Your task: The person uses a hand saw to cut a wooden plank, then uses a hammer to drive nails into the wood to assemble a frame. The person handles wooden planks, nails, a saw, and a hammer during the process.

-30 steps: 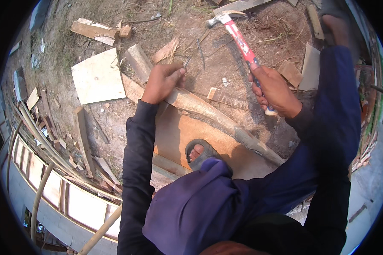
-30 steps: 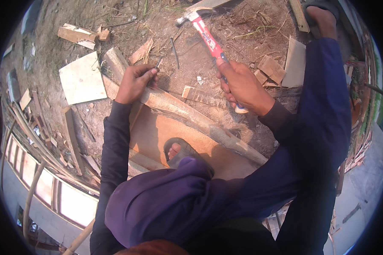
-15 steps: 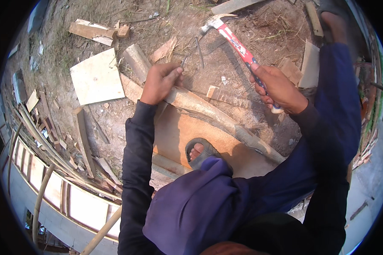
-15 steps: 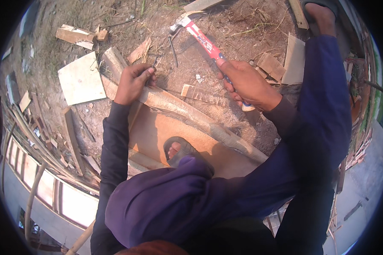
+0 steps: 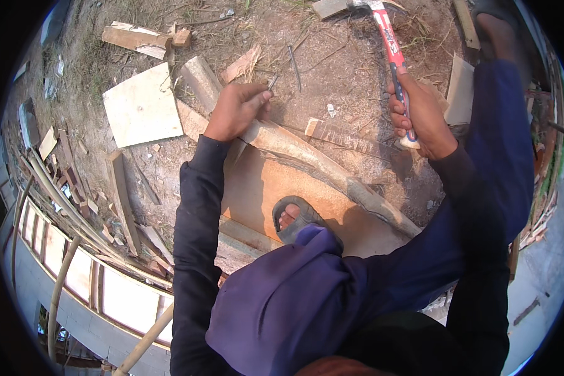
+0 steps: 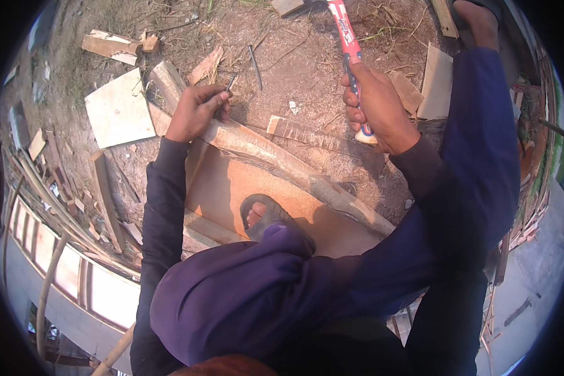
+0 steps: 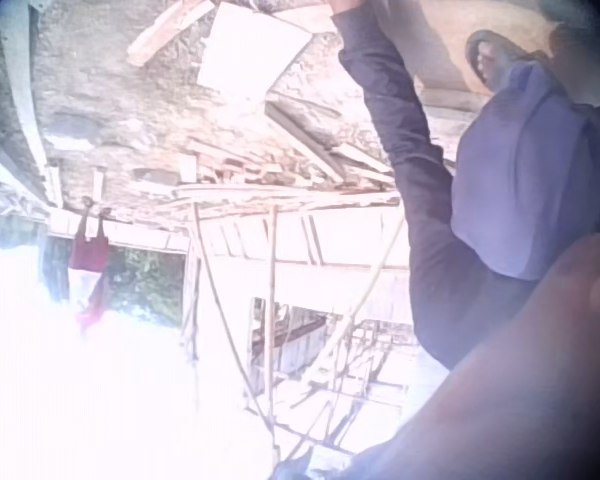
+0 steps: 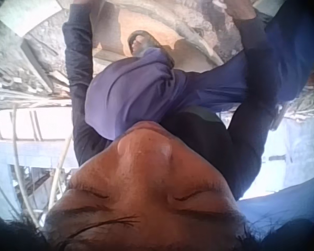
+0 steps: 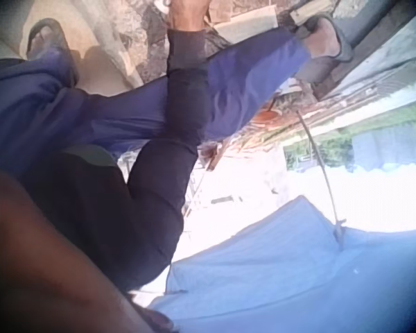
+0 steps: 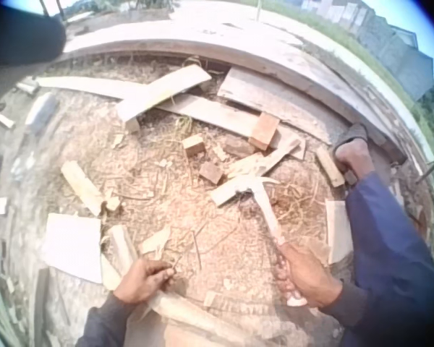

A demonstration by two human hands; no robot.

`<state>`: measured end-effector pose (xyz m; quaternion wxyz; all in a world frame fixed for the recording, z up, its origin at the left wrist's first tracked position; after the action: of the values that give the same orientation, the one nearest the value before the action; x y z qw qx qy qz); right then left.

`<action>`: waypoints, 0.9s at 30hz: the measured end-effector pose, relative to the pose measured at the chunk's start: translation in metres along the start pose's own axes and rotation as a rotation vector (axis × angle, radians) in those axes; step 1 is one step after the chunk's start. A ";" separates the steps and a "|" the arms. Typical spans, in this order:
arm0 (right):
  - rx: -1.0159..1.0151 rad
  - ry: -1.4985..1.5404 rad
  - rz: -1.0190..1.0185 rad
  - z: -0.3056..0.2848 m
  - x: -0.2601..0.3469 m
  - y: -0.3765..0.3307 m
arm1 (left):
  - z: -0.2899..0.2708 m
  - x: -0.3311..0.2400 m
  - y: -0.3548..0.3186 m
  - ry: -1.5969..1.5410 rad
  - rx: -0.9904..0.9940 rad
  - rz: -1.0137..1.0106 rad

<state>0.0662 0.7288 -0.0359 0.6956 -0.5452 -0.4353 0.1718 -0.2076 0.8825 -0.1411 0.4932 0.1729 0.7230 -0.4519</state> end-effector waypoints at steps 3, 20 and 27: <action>0.263 -0.327 0.122 0.015 -0.020 -0.012 | 0.000 0.001 0.001 -0.033 0.018 -0.007; 0.003 -0.046 -0.079 -0.017 0.009 0.003 | 0.000 -0.003 0.000 0.050 0.023 0.018; 0.344 -0.475 0.128 0.016 -0.031 -0.015 | -0.002 0.000 -0.002 -0.036 0.019 -0.024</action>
<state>0.0326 0.7113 -0.0350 0.6444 -0.3902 -0.5151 0.4090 -0.2102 0.8825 -0.1400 0.4991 0.1607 0.7116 -0.4677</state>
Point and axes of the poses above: each hand's wrist, its own y-axis towards the middle knuckle, its own z-axis out of the palm, x = y × z, the point moved 2 cm from there along y, towards the middle knuckle, and after that the axes turned 6 degrees about z, right-handed, at the moved point
